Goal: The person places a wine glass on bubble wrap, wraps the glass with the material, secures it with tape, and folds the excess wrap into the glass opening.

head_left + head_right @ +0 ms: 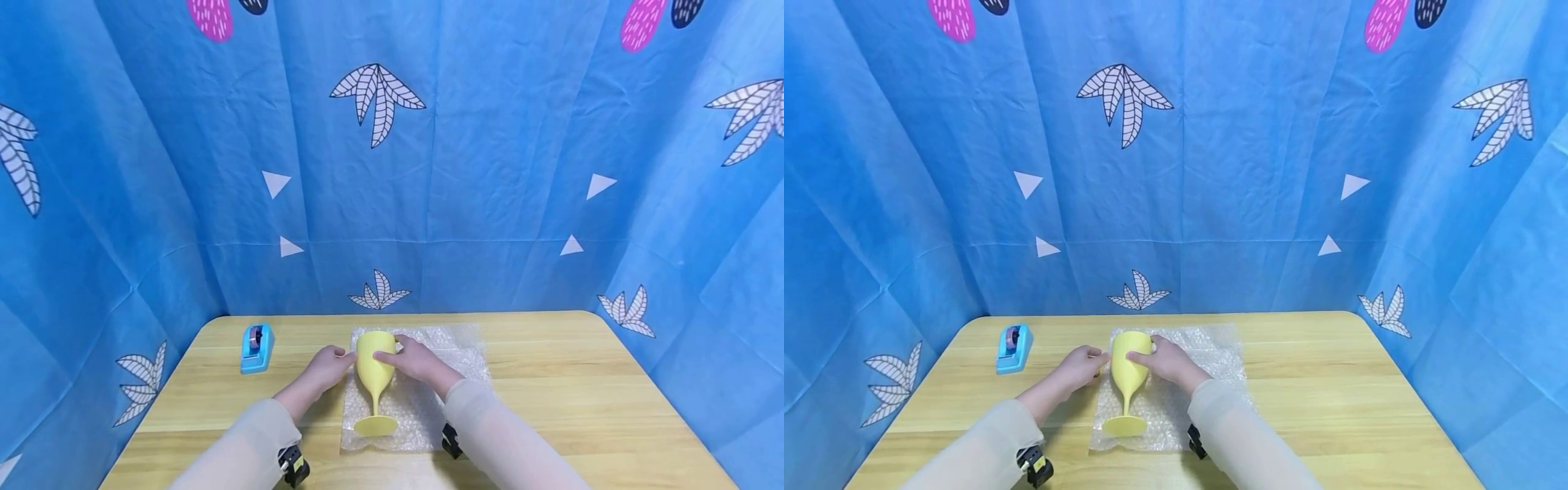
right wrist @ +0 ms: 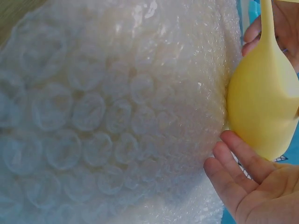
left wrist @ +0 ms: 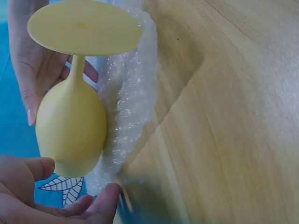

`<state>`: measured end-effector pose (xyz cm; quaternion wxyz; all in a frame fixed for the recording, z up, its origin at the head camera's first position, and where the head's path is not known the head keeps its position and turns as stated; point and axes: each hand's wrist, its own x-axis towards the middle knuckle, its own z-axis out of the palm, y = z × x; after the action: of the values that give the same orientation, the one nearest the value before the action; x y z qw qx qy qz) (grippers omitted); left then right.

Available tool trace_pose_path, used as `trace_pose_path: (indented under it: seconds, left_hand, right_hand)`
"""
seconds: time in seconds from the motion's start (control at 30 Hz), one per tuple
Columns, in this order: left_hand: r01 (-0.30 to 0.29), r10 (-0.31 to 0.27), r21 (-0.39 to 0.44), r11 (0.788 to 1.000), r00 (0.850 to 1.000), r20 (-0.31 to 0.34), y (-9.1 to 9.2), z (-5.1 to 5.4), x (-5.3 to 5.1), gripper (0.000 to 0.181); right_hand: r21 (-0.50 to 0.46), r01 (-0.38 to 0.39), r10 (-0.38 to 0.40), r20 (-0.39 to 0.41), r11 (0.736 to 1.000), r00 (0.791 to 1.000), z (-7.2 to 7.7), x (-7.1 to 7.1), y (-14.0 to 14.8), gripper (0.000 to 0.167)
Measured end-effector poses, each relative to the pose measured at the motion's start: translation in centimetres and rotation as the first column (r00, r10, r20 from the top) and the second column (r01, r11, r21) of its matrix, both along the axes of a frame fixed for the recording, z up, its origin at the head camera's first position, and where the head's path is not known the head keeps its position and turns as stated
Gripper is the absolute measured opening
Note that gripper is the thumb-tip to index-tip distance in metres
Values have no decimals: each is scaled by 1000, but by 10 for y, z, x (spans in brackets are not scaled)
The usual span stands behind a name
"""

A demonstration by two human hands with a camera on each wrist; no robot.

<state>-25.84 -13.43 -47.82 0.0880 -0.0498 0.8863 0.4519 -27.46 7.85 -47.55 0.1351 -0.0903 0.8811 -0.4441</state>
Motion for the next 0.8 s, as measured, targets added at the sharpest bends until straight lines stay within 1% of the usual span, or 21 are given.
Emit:
trace_pose_path:
  seconds: [0.03, 0.13, 0.23, 0.47, 0.6, 0.8]
  left_hand:
    - [-7, 6, 29, 1000, 1000, 13, 0, -2, -1, 54]
    - [-19, 12, 131, 991, 999, 51, 1, -7, -4, 48]
    - [-19, 6, 203, 979, 998, 67, 3, -9, -4, 42]
    - [-11, -6, 271, 963, 998, 62, 5, -11, -3, 41]
    - [-24, 4, 320, 947, 998, 64, 8, -12, -3, 40]
    - [-44, 17, 345, 937, 997, 81, 10, -11, -1, 43]
  right_hand:
    - [0, -1, 1, -1, 1000, 1000, 0, 0, 0, 88]
    - [-7, 1, -1, 6, 1000, 1000, 0, -1, 1, 88]
    - [-11, 5, -5, 15, 1000, 1000, -1, -2, 2, 90]
    - [-14, 2, -2, 21, 1000, 1000, -3, -2, 2, 89]
    - [-17, -3, 3, 14, 1000, 1000, -3, -4, 2, 87]
    - [-18, -5, 5, -15, 1000, 1000, -3, -6, 1, 80]
